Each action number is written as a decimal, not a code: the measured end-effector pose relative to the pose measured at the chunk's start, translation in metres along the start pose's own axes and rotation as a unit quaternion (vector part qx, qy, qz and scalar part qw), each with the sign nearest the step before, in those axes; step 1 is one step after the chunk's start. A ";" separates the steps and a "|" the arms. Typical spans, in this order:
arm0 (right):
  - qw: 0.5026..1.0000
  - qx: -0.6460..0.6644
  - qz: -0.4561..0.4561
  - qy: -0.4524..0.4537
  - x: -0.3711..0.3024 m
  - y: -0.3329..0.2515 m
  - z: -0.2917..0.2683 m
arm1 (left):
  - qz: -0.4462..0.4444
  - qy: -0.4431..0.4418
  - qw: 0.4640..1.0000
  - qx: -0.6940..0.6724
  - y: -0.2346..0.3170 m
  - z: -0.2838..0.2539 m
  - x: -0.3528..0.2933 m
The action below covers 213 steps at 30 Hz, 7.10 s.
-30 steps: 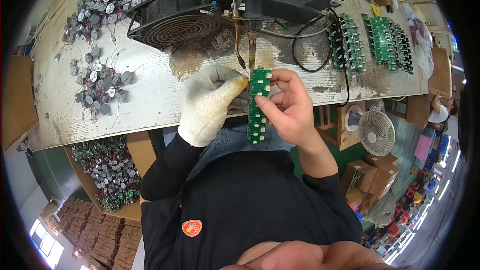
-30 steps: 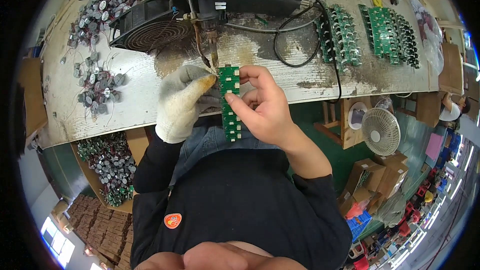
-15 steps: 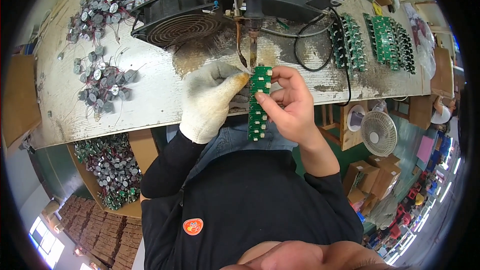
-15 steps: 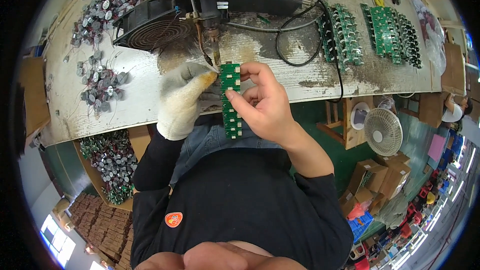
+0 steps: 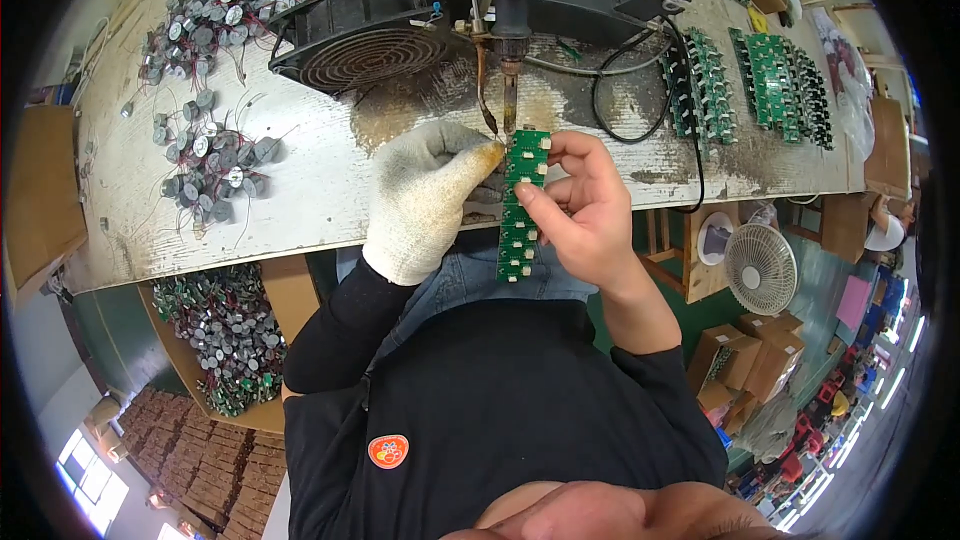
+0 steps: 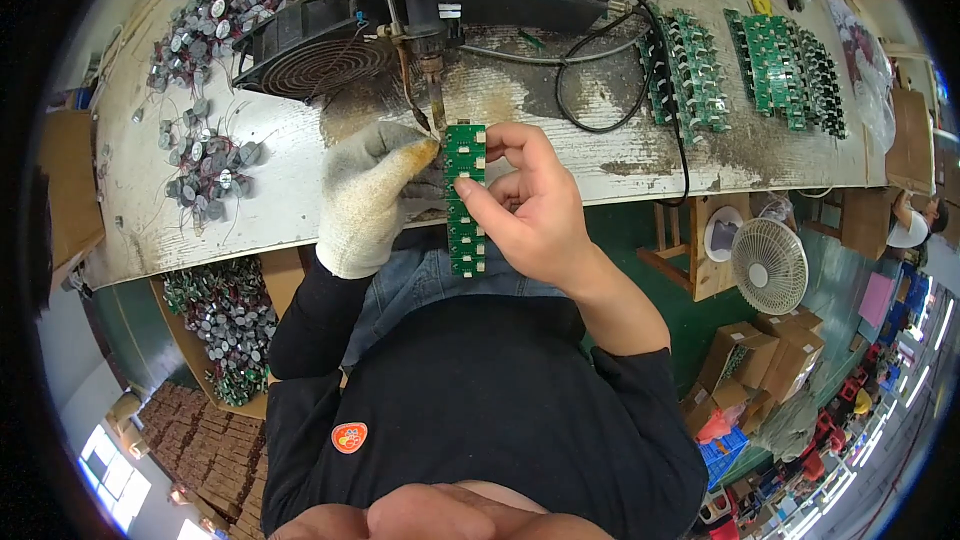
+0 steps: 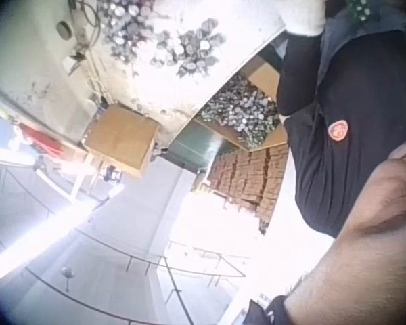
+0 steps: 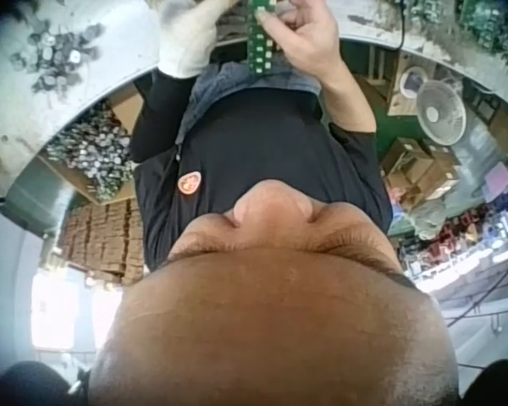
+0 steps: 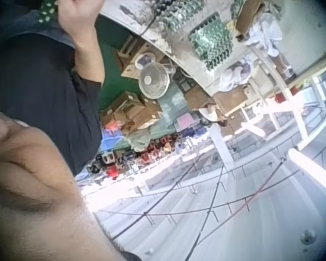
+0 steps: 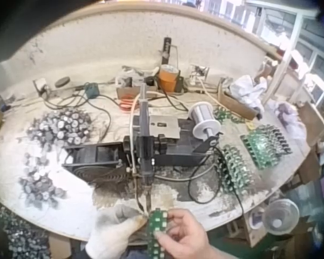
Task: The person solders small electronic components and motors onto a green printed circuit board using a soldering machine and solder wire, with a cooling fan in use.
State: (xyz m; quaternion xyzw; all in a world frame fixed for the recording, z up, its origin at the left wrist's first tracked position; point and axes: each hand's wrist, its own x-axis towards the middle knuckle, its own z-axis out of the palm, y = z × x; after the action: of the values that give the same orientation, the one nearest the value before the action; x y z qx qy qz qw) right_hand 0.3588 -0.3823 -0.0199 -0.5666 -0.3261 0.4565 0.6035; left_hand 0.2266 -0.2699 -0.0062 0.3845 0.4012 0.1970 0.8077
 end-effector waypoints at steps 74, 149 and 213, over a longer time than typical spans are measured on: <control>1.000 0.000 -0.014 0.014 -0.004 0.012 -0.001 | 0.116 -0.087 0.973 0.178 -0.001 -0.018 0.007; 0.995 -0.034 -0.034 0.082 0.015 0.019 -0.018 | 0.437 0.249 0.860 0.083 0.128 -0.156 -0.049; 0.999 0.025 0.018 -0.009 -0.004 0.005 0.001 | 0.042 -0.002 0.997 0.067 -0.012 -0.009 -0.002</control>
State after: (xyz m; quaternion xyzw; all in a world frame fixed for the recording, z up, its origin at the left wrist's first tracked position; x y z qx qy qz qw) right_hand 0.3552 -0.3860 -0.0239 -0.5534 -0.3096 0.4802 0.6060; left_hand 0.2188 -0.2747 -0.0182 0.4545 0.3951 0.2031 0.7720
